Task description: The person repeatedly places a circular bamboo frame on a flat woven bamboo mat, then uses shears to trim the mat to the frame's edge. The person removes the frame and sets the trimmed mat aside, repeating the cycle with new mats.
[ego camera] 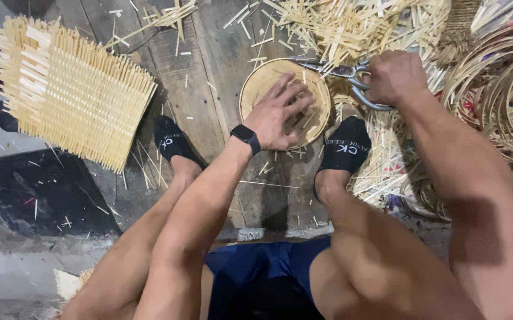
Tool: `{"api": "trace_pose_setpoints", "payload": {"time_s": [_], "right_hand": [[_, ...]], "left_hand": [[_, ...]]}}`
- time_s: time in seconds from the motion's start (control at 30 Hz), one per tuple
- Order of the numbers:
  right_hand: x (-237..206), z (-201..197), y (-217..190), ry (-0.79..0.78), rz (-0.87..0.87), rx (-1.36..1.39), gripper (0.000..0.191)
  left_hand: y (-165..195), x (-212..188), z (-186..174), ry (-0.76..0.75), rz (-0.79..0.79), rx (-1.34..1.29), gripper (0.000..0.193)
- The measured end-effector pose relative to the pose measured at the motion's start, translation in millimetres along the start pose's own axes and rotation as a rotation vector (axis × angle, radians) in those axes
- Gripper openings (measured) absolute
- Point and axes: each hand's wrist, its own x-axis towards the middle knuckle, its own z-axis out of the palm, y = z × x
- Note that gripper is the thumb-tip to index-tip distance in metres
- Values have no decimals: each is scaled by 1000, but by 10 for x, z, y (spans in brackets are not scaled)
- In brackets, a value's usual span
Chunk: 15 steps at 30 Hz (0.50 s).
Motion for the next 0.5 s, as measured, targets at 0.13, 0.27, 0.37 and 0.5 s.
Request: {"api": "trace_pose_setpoints", "payload": {"time_s": [0.13, 0.27, 0.37, 0.5], "right_hand": [[-61, 88, 16, -124, 437, 460, 30], [-117, 215, 202, 4, 785, 623, 49], [-188, 296, 209, 109, 698, 402, 96], [-329, 383, -48, 380, 540, 567, 78]], "left_hand": [[-106, 37, 52, 51, -114, -277, 79], [-341, 210, 120, 295, -463, -409, 63], [-513, 381, 103, 339, -543, -198, 53], [-545, 547, 34, 241, -630, -137, 40]]}}
